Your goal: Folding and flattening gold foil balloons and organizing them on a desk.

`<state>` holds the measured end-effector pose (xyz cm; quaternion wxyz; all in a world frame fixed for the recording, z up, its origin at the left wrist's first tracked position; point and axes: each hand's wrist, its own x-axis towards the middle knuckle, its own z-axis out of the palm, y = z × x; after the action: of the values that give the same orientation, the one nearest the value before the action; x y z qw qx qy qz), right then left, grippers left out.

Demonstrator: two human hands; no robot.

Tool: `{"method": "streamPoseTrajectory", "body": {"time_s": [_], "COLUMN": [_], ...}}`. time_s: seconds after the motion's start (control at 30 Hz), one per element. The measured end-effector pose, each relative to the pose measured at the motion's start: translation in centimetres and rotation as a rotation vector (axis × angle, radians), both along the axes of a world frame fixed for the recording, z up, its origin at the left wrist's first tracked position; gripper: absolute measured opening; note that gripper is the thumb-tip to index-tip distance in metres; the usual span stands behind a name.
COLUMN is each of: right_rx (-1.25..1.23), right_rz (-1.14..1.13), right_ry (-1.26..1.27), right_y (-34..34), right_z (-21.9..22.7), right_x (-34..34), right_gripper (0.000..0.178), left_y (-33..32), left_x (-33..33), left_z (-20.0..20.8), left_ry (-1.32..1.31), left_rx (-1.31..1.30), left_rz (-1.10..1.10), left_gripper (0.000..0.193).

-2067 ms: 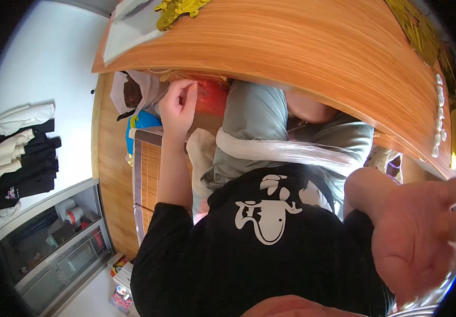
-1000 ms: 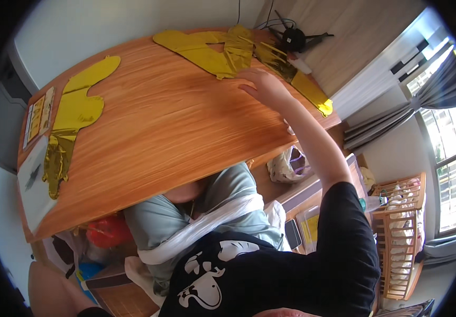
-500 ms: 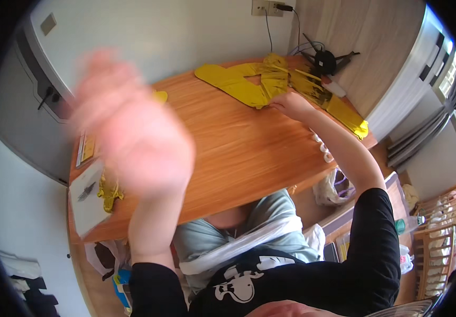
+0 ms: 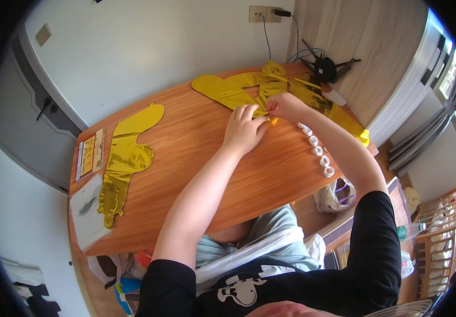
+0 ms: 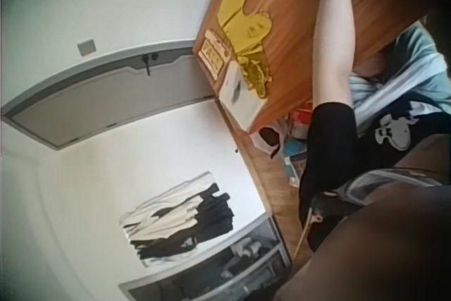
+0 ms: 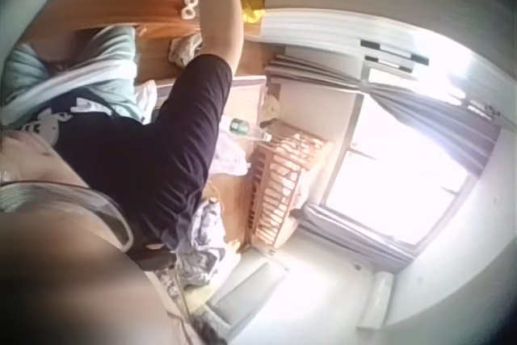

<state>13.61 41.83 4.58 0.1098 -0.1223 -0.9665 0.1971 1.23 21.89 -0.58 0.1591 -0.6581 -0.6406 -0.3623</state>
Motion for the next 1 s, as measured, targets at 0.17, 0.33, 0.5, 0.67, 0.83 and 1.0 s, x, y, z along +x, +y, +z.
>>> {"method": "streamPoseTrajectory", "body": {"time_s": [0.17, 0.33, 0.5, 0.67, 0.83, 1.0], "right_rx": [-0.125, -0.157, -0.012, 0.123, 0.499, 0.496], "right_rz": [0.122, 0.003, -0.064, -0.405, -0.482, -0.522], "right_ry": [-0.110, -0.181, 0.008, 0.521, 1.039, 1.324], "right_y": [1.2, 2.3, 5.9, 6.7, 5.9, 4.9], "right_z": [1.2, 3.1, 5.8, 9.6, 14.8, 21.9], "right_x": [-1.1, -2.7, -4.6, -7.7, -8.3, -5.3], "right_gripper": [0.025, 0.023, 0.026, 0.028, 0.024, 0.020], "left_y": [-0.1, -0.2, -0.1, 0.4, 0.1, 0.5], "left_x": [-0.1, -0.7, -0.1, -0.8, -0.7, -0.8], "left_z": [-0.6, -1.1, -1.4, -2.2, -1.5, -0.9], "left_ry": [0.174, 0.152, 0.113, -0.048, -0.074, -0.113], "left_rx": [0.029, -0.091, -0.160, -0.256, -0.236, -0.299], "left_rz": [0.111, 0.146, 0.216, 0.156, 0.149, 0.130], "left_gripper": [0.033, 0.030, 0.027, 0.026, 0.033, 0.053]}}
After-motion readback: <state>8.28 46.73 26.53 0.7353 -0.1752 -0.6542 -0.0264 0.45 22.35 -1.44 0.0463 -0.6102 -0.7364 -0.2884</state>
